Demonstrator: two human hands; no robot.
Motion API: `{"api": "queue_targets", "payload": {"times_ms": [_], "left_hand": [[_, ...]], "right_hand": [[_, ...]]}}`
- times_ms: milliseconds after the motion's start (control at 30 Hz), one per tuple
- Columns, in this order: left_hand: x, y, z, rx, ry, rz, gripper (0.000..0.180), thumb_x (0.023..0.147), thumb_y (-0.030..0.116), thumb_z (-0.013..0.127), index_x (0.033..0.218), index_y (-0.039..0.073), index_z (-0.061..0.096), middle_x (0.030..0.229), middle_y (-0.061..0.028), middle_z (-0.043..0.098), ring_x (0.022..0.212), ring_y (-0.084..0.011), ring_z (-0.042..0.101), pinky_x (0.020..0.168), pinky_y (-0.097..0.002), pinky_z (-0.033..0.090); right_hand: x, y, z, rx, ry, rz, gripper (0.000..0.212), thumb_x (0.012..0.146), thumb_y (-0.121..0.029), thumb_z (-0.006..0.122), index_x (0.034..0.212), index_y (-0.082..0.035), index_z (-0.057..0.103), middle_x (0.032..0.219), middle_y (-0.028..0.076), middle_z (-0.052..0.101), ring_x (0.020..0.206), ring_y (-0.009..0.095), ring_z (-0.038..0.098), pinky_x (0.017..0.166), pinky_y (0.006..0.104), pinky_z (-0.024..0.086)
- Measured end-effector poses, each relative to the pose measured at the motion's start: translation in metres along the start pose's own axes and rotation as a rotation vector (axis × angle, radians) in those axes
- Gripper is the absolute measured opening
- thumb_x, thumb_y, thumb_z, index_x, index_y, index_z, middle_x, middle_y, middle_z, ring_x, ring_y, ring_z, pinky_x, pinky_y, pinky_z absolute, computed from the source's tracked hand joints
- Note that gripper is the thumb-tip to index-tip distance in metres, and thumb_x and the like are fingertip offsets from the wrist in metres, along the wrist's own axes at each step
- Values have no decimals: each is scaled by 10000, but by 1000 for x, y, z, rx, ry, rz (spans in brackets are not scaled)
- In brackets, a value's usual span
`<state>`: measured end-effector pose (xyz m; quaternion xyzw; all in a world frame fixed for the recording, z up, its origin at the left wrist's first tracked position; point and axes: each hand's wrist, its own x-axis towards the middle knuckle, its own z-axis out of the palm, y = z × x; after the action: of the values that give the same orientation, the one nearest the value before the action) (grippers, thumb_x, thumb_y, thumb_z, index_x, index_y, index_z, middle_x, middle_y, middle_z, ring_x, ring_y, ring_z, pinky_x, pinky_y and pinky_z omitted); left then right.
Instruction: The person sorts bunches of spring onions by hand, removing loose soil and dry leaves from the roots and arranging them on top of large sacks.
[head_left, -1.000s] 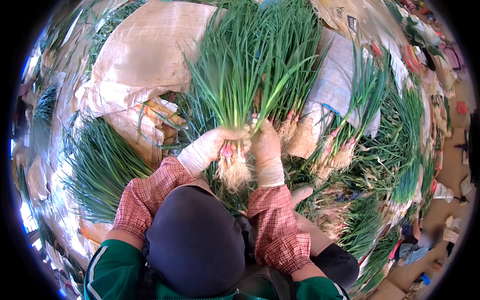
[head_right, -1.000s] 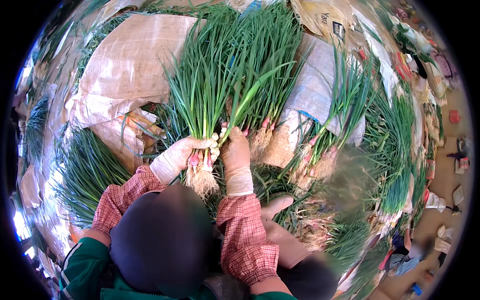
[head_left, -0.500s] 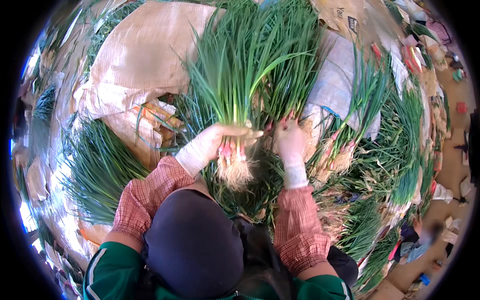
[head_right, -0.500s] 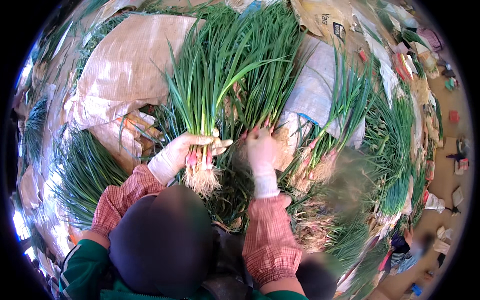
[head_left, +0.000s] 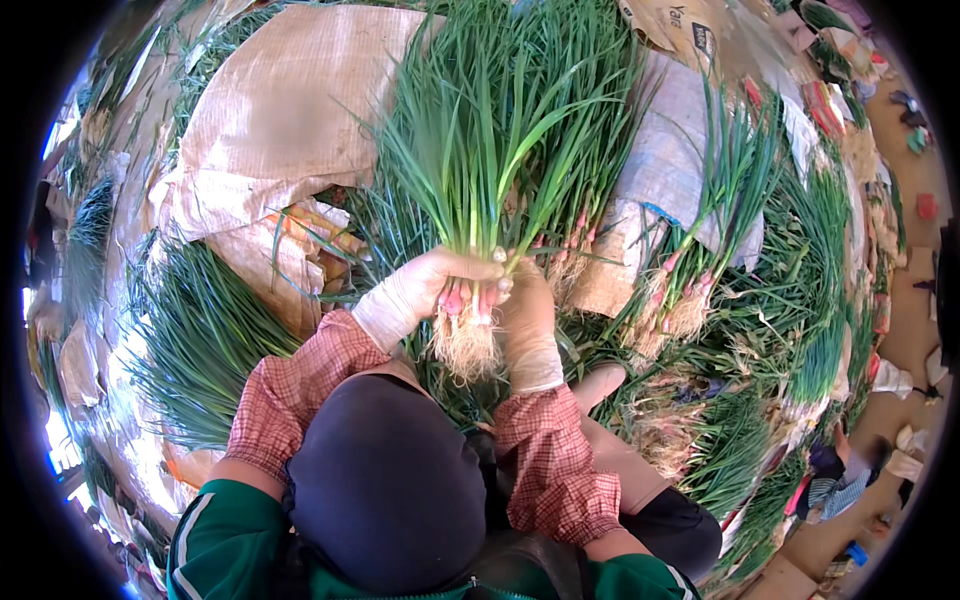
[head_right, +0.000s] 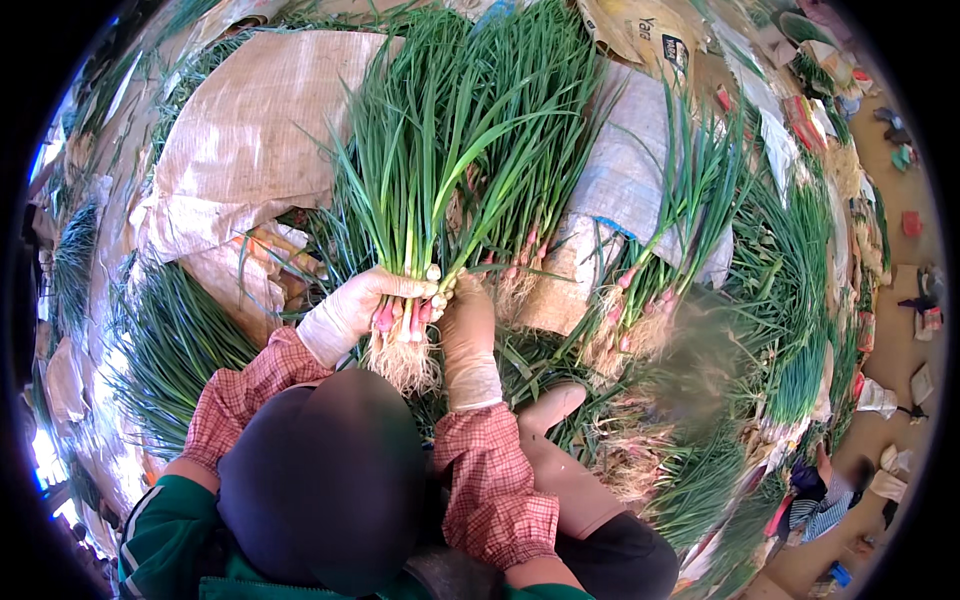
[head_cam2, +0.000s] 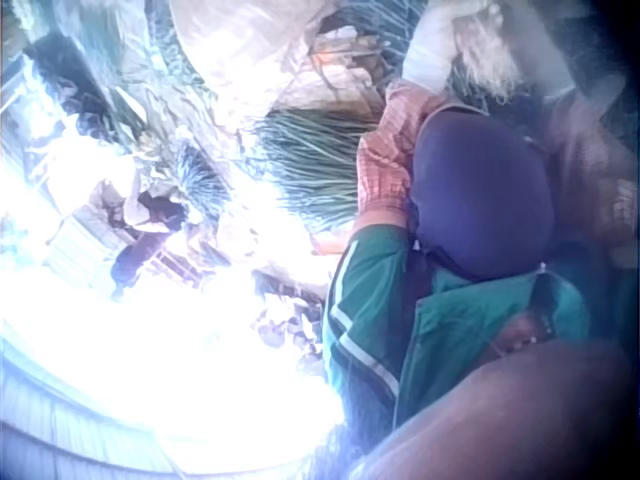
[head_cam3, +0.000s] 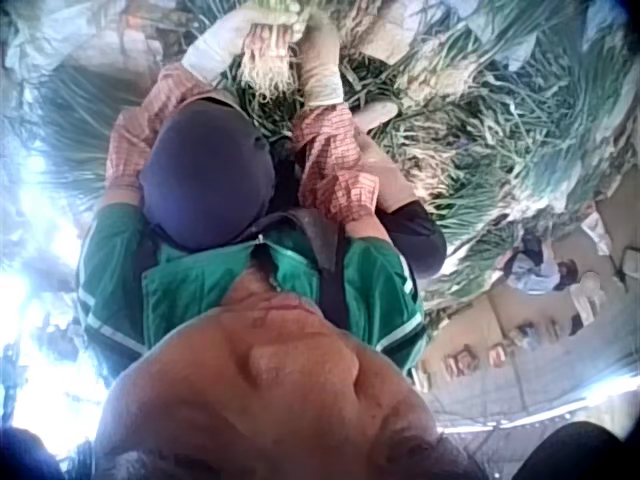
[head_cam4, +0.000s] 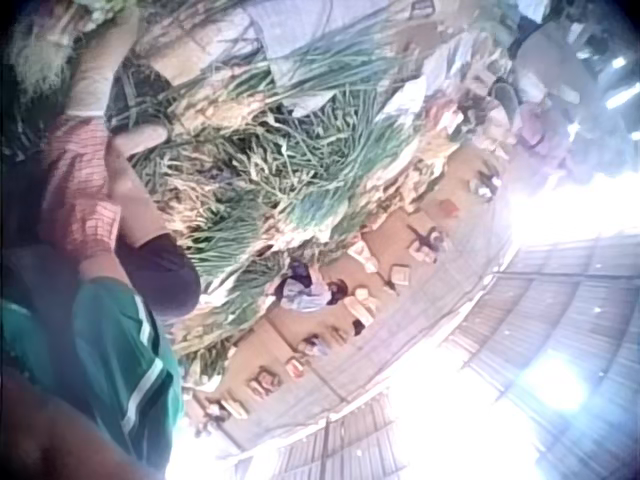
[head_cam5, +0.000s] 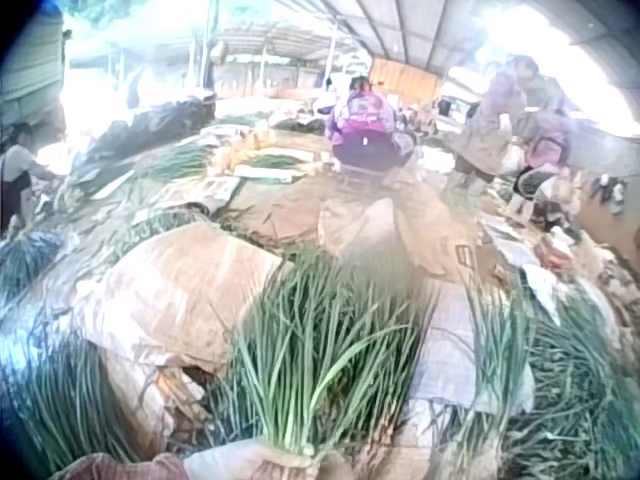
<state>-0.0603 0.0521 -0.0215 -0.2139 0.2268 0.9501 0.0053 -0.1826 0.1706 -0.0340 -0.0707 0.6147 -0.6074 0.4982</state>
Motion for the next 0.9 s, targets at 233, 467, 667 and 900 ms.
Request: {"api": "queue_targets", "payload": {"times_ms": [233,467,667,900], "left_hand": [[-19,1,-4,64,164,1,264,842,67,679,1081,-28,620,937,-168,684,784,-219,682,645,-355,580],[-16,-10,0,-24,170,78,279,850,40,664,1112,-41,615,955,-132,686,877,-233,685,773,-326,565],[-23,-1,18,48,96,79,362,861,70,649,1180,-25,506,913,-167,663,570,-322,675,484,-387,580],[-40,10,16,-193,108,365,510,812,17,650,1283,-4,455,1093,-101,584,910,-195,593,794,-308,522]], "right_hand": [[-7,-57,9,-531,172,-98,247,935,-251,592,910,-7,615,708,93,617,626,169,561,591,315,478],[9,5,7,314,79,95,154,942,-165,549,915,-27,612,763,63,600,614,216,537,563,350,466],[20,32,-1,385,-66,216,181,983,-131,423,1037,-10,546,725,15,523,530,109,455,451,228,394],[-9,-20,8,-302,-256,293,334,1024,-263,415,954,1,607,696,50,603,501,118,544,523,296,482]]}}
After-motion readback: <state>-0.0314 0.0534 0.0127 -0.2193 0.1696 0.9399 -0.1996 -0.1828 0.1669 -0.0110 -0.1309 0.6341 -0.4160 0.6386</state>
